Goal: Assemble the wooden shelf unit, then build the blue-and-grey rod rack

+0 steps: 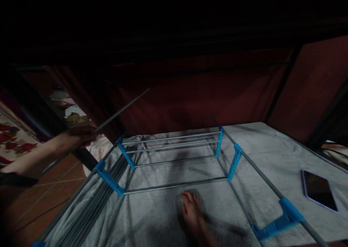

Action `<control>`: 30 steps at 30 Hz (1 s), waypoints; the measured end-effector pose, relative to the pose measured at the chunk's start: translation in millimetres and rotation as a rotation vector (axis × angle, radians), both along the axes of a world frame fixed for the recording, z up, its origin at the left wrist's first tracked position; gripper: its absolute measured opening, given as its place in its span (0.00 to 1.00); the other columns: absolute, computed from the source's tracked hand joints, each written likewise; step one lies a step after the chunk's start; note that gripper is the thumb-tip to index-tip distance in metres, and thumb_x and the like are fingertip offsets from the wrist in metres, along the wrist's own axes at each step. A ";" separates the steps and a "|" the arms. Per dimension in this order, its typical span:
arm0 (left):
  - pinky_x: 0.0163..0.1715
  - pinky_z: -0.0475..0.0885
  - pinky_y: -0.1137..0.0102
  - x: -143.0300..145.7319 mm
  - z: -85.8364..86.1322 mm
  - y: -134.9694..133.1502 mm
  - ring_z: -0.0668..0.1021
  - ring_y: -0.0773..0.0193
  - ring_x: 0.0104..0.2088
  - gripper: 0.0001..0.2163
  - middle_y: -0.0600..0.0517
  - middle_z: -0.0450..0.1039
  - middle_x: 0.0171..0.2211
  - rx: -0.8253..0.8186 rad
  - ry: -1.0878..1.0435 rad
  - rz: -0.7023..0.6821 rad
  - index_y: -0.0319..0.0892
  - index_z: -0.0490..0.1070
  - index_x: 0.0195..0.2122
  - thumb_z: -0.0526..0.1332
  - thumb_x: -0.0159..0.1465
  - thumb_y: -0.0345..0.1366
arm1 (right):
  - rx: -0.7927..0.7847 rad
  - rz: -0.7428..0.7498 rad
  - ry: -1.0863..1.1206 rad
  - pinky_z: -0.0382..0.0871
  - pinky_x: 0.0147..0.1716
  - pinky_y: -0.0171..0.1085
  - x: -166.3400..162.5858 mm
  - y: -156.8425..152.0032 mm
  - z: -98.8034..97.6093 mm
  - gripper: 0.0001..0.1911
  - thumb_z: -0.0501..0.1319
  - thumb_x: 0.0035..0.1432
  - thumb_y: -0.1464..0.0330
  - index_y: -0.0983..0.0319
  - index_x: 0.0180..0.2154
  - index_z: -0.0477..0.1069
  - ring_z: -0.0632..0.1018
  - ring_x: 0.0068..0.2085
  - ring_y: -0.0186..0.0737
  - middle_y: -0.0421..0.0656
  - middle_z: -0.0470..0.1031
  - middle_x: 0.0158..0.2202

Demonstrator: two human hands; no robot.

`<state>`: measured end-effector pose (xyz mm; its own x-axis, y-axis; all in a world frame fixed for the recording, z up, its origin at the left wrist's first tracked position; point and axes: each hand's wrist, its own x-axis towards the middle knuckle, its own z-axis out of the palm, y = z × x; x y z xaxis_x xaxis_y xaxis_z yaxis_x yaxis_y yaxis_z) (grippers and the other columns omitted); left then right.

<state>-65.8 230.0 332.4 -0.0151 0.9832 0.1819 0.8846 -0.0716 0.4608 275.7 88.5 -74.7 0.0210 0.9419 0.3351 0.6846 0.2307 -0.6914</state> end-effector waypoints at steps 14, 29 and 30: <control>0.38 0.70 0.69 163.4 -25.4 1.2 0.80 0.55 0.40 0.11 0.50 0.81 0.41 0.034 0.404 -0.459 0.49 0.77 0.45 0.58 0.65 0.41 | -0.002 0.017 0.016 0.66 0.53 0.44 -0.3 -1.1 9.9 0.26 0.51 0.54 0.83 0.56 0.48 0.73 0.73 0.50 0.45 0.42 0.75 0.49; 0.49 0.72 0.60 193.7 -159.0 -91.5 0.80 0.53 0.47 0.24 0.41 0.79 0.47 0.107 0.575 -0.411 0.41 0.74 0.52 0.47 0.62 0.19 | -0.049 0.014 0.128 0.66 0.54 0.42 2.5 -3.3 16.2 0.28 0.52 0.54 0.81 0.53 0.52 0.72 0.73 0.52 0.43 0.41 0.74 0.51; 0.50 0.71 0.60 194.1 -163.3 -92.8 0.80 0.53 0.48 0.25 0.41 0.78 0.48 0.100 0.573 -0.414 0.41 0.74 0.52 0.46 0.62 0.18 | -0.048 0.009 0.160 0.66 0.54 0.42 2.8 -2.2 16.5 0.28 0.52 0.54 0.81 0.53 0.51 0.72 0.73 0.52 0.43 0.41 0.75 0.50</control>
